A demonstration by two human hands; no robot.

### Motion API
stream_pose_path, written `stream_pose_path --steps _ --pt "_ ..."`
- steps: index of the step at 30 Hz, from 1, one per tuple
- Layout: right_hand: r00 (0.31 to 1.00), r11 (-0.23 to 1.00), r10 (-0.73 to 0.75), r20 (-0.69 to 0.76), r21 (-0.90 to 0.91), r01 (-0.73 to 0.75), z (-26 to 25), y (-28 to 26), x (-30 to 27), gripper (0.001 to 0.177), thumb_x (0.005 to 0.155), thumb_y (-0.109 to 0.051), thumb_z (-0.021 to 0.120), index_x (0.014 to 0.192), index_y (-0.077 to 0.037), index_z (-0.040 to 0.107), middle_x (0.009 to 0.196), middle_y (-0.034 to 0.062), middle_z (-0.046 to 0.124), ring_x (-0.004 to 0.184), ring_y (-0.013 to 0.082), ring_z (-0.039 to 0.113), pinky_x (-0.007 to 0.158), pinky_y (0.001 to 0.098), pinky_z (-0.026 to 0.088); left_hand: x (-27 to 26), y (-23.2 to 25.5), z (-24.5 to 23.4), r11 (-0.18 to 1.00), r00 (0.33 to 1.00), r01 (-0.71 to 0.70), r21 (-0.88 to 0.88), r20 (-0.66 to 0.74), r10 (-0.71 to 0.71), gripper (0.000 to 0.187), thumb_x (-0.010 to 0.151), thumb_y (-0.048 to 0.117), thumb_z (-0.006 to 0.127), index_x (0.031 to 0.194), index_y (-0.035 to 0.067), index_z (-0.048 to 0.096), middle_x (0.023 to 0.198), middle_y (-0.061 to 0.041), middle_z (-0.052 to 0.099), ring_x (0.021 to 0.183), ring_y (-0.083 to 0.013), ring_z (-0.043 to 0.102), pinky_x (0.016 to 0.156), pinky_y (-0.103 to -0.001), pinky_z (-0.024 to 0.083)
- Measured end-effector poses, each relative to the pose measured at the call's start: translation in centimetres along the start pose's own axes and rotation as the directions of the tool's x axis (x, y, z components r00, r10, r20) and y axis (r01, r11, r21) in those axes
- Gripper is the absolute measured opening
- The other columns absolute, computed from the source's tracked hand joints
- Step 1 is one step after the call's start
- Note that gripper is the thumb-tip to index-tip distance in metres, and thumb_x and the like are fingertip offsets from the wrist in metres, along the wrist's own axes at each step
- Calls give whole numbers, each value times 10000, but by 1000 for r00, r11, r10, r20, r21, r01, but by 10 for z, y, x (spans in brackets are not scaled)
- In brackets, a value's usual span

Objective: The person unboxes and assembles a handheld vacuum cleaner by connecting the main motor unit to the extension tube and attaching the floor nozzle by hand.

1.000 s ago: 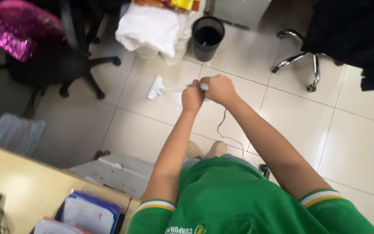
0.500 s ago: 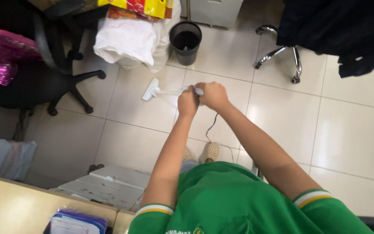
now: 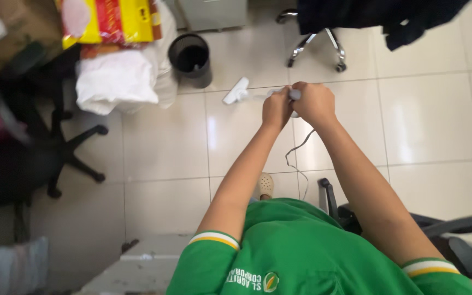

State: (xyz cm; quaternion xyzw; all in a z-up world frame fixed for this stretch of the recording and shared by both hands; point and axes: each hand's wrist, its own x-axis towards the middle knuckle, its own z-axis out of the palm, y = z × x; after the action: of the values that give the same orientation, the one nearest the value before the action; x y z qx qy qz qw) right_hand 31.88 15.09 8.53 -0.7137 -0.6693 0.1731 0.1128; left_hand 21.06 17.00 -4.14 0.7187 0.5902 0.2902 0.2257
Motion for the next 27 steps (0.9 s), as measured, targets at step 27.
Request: stream_pose_path --steps 27 --pt "836 826 533 -129 292 -482 136 -117 166 327 863 -272 729 1184 -217 754 817 176 741 745 378 716 707 470 567 169 -186 -28 992 886 -93 -81 448 120 474 912 108 608 1377 88 519 1221 -208 665 1119 -411 639 926 -491 527"
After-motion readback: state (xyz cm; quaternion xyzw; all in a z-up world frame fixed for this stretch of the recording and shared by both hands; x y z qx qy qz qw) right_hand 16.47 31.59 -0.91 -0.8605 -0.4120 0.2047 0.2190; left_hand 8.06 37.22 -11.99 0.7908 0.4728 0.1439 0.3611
